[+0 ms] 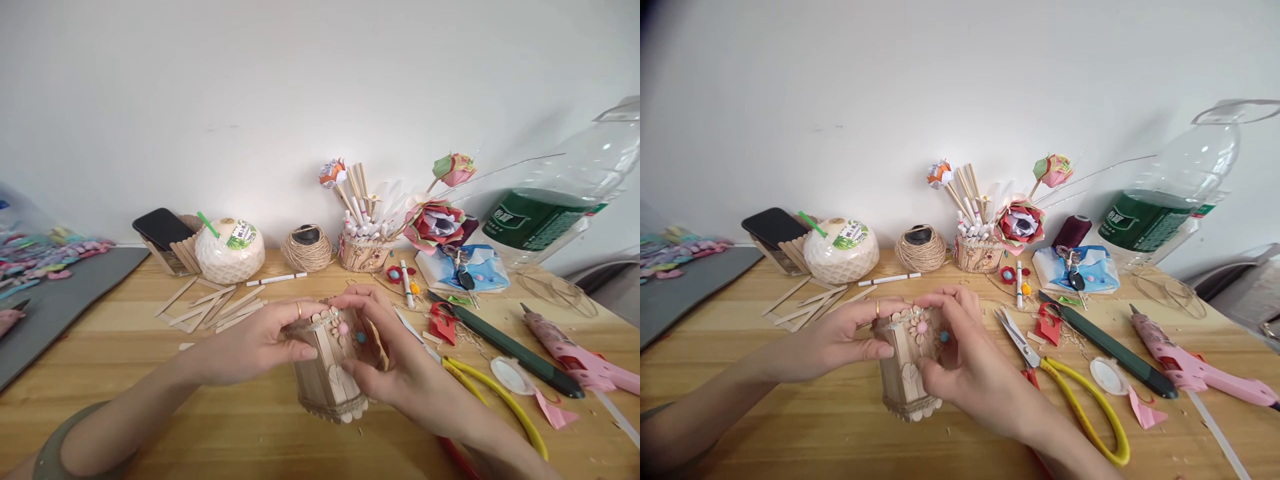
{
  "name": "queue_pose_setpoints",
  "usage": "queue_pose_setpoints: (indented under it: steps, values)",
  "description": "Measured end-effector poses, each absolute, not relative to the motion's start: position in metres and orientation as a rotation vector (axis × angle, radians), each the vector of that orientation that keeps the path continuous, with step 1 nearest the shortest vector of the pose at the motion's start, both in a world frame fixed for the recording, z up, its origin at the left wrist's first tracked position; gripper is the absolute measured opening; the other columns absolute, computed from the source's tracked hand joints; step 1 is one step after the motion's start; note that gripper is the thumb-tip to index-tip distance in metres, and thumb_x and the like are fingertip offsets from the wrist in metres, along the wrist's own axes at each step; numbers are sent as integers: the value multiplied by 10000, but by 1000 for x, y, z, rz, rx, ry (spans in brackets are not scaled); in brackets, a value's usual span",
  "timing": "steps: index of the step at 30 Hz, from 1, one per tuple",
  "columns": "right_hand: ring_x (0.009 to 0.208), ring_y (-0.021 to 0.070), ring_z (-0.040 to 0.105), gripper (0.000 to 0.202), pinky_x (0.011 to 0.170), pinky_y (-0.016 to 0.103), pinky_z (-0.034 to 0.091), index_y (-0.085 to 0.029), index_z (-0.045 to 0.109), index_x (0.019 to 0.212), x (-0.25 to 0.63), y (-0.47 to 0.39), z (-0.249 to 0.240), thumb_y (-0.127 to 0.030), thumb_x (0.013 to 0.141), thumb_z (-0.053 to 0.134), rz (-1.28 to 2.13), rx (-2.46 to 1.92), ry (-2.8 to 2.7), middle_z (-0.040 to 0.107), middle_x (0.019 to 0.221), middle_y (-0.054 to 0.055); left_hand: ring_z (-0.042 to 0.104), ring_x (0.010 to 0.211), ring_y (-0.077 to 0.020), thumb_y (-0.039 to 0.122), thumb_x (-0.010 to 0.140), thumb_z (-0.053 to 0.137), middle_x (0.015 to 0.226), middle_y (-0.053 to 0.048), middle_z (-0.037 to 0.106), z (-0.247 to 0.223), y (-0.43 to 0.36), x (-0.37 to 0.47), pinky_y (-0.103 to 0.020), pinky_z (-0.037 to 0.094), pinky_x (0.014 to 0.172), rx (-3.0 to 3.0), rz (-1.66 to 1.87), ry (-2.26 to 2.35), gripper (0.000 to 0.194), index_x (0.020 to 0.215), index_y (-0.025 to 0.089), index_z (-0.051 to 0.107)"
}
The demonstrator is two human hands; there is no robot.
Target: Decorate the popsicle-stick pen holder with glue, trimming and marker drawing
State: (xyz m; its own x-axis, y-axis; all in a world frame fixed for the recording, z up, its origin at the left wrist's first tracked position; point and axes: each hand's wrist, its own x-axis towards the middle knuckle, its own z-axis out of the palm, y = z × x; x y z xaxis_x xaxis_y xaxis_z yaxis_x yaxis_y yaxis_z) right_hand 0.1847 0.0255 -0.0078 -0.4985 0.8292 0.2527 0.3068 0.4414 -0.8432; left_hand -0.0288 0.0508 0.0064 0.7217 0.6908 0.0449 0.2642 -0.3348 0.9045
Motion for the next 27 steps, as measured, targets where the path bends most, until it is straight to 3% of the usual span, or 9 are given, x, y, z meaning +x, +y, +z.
queue_pose_setpoints:
  steps: [8, 11, 14, 19, 27]
  values:
    - [913, 172, 498, 487, 660, 262, 453, -324, 429, 1177, 185, 26, -8, -74, 765, 493, 1035, -977, -1990, 445, 1049, 16, 508, 1176, -206, 230, 860, 563, 1319, -21, 552, 7, 51, -28, -316, 391, 997, 1901, 534, 730, 448, 1300, 273, 491]
    - [1051, 192, 474, 476, 802, 305, 457, -308, 394, 1202, 184, 24, -11, -91, 790, 495, 903, -943, -2012, 437, 1131, 32, 473, 1219, -222, 260, 860, 566, 1332, -18, 542, 6, 51, -28, -326, 379, 1009, 1862, 542, 750, 441, 1294, 279, 496]
    - [1148, 217, 407, 408, 942, 354, 383, -272, 434, 1164, 185, 18, -17, -126, 802, 556, 563, -937, -2045, 422, 1161, 47, 477, 1217, -224, 277, 865, 557, 1342, -19, 532, 5, 50, -27, -334, 385, 1002, 1781, 568, 790, 433, 1293, 282, 491]
    - [940, 207, 467, 298, 776, 324, 422, -217, 523, 1047, 187, 11, -24, -172, 783, 654, 188, -919, -2096, 479, 990, 43, 508, 1172, -235, 282, 855, 554, 1300, -34, 566, 4, 44, -22, -357, 374, 997, 1677, 632, 849, 404, 1257, 247, 522]
    - [792, 158, 493, 235, 654, 288, 430, -174, 585, 1000, 183, 5, -27, -63, 794, 606, 172, -840, -2016, 500, 878, 34, 555, 1067, -252, 279, 811, 576, 1243, -66, 593, 3, 38, -17, -392, 384, 958, 1595, 685, 965, 452, 1252, 200, 517]
